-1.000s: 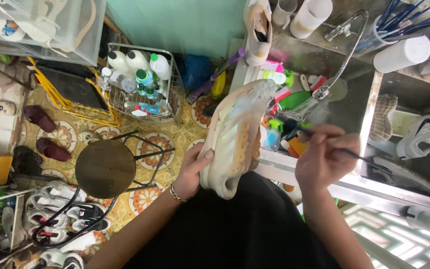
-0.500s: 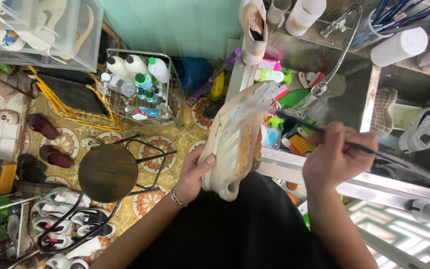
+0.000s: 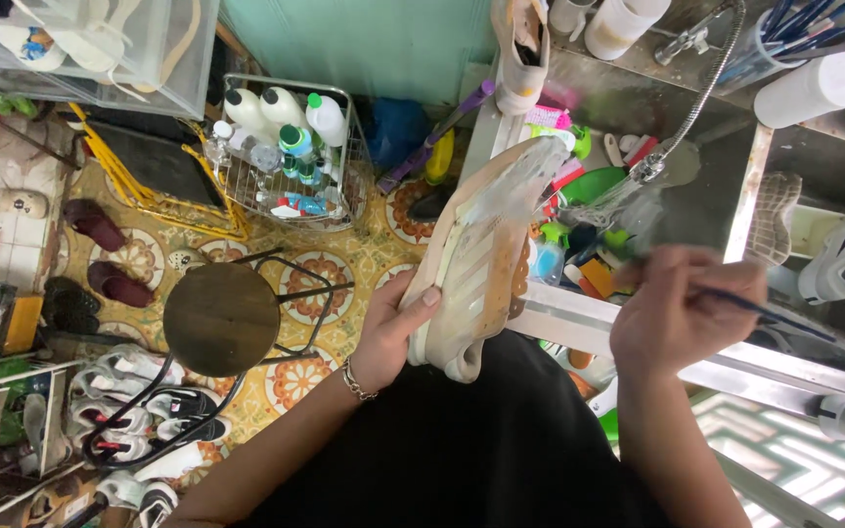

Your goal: The person cleans a white sneaker at a double-basin sink. They use a brush to scrub the shoe's exterior and sole, rinse it under running water, and then use a smaller brush to clean the interior and sole details.

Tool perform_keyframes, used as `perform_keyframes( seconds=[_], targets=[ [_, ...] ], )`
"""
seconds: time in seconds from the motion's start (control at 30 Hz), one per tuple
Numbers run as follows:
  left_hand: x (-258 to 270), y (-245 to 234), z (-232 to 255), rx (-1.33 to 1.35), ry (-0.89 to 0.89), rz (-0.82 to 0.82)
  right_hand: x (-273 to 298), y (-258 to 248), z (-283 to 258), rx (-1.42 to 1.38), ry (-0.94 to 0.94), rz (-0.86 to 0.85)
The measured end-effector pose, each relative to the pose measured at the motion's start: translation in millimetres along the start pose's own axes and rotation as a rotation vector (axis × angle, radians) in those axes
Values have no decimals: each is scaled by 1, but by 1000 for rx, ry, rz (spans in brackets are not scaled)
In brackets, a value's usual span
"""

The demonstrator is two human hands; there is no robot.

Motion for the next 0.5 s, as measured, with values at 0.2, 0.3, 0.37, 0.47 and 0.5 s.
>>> perform_keyframes(
  seconds=[0.2, 0.3, 0.37, 0.47, 0.5],
  targets=[
    [-2, -2, -2, -89, 56, 4, 3, 5, -1, -58, -123, -129],
    [-1, 0, 5, -92, 21, 23, 2, 13, -14, -16, -109, -166],
    [-1, -3, 3, -93, 11, 25, 11, 14, -23, -17, -104, -273],
    [1, 1, 18, -98, 0, 18, 8, 16, -20, -21, -124, -330],
    [3, 4, 25, -101, 3, 9, 3, 13, -17, -26, -153, -279]
  ],
)
Point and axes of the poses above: each hand's wrist, its own x-axis away from the middle knuckle, its own y-axis out of the palm, z = x × y, the point moved 6 cm from there along -x, towards the middle knuckle, and after that the axes turned 10 degrees about z, right-handed, at the moved point
